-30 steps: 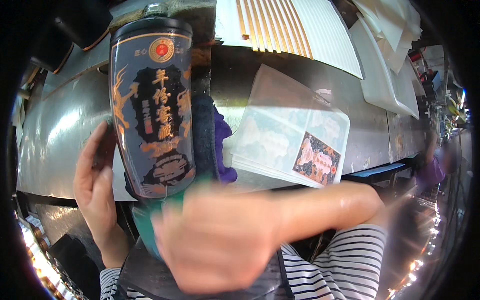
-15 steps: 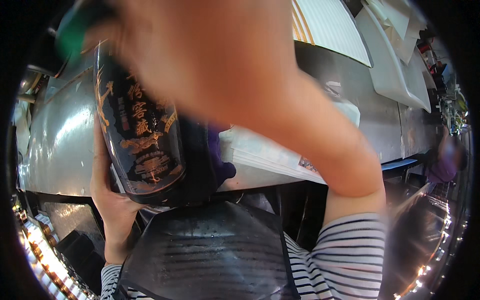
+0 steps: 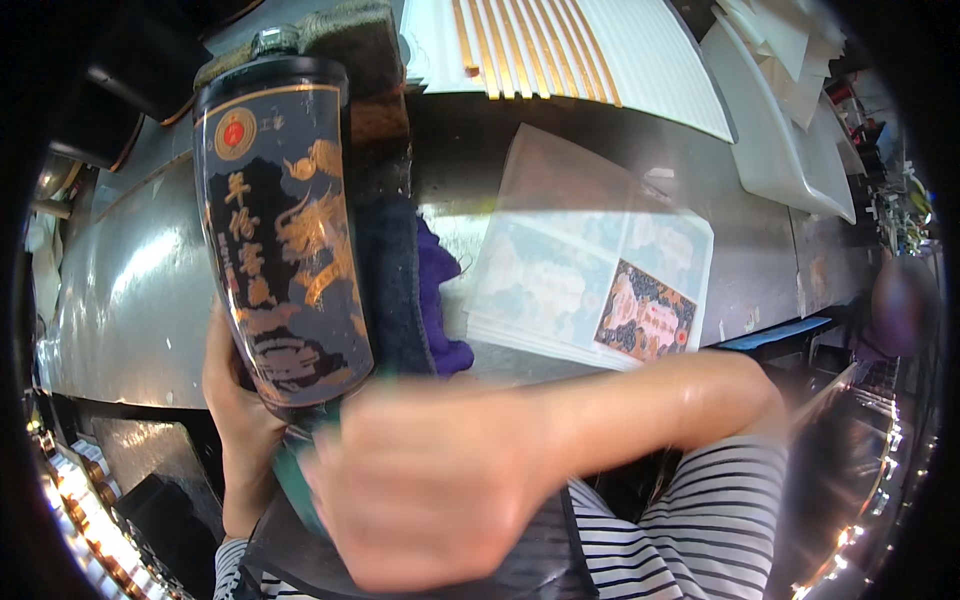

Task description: The person applies a printed label to a black cylindrical container, smooths it with a green plastic card, and then wraps a thin gold strip around the top and bottom edges. The person repeats this process on multiple cylinders, placing finished ones aside.

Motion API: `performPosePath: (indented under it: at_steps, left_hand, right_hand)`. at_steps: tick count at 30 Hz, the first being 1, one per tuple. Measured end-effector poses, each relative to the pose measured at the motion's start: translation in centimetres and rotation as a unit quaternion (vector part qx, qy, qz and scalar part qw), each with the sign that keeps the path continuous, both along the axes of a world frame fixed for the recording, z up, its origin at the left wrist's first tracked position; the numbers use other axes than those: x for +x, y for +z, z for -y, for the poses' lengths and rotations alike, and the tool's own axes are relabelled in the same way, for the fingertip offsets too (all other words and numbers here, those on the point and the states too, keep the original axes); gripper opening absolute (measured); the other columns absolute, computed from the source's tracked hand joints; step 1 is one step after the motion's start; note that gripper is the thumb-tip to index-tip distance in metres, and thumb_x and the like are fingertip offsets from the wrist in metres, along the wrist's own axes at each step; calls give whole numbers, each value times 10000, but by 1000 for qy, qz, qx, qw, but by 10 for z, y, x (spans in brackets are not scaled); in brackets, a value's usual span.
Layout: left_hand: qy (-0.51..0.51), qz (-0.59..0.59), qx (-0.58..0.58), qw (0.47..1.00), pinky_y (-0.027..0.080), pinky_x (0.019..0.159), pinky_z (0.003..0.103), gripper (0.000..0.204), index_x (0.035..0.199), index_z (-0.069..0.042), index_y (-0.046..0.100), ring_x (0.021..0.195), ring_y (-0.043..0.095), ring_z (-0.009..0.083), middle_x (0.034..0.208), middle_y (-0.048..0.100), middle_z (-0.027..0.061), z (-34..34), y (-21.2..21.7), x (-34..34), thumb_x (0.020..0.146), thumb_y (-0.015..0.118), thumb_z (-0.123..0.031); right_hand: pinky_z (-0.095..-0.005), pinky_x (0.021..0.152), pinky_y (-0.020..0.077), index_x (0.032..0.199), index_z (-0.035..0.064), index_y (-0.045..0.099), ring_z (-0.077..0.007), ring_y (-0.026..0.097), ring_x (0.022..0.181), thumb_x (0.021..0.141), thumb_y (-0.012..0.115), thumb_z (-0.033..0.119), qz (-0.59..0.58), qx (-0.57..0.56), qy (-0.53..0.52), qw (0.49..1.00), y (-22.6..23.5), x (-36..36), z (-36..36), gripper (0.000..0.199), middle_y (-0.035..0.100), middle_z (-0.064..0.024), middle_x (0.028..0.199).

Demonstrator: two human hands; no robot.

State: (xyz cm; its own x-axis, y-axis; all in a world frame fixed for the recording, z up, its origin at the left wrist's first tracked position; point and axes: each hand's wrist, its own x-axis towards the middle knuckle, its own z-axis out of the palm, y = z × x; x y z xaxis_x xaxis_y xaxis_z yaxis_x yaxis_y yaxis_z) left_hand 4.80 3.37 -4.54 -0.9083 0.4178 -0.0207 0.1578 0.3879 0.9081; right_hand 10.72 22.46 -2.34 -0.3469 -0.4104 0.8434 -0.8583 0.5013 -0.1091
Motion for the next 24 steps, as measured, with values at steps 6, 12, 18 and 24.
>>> performPosePath:
  at_steps: [6,12,18,24]
  left_hand:
    - [-61,-43,-97,993,96,1116,491,885,1372,-2,389,1390,226,358,1445,356,191,14,0,-4,664,802,-337]
    - [3,6,-41,999,273,1067,437,786,1315,53,425,1328,312,376,1404,385,218,-1,1,-2,659,802,-158]
    - [-8,80,-6,997,280,1064,408,726,1283,28,467,1337,309,361,1426,355,221,8,-7,-9,648,792,-100]
    - [-49,61,-39,996,347,987,351,639,1231,29,509,1222,392,274,1313,454,167,3,3,-11,658,780,-52]
  right_hand:
    - [-221,557,486,810,7,653,-122,616,662,777,671,48,8,21,-161,987,42,-74,-34,56,640,-37,774]
    - [-241,492,457,884,46,571,-136,551,572,840,550,161,84,-55,-29,994,5,-15,-10,125,608,-69,751]
    - [-275,510,483,851,54,624,-162,592,610,727,609,146,-92,-9,-26,995,-9,-38,-17,154,632,-90,763]
    - [-236,592,481,942,10,591,-98,580,668,779,708,23,225,-225,-211,924,23,-67,-50,201,650,-52,869]
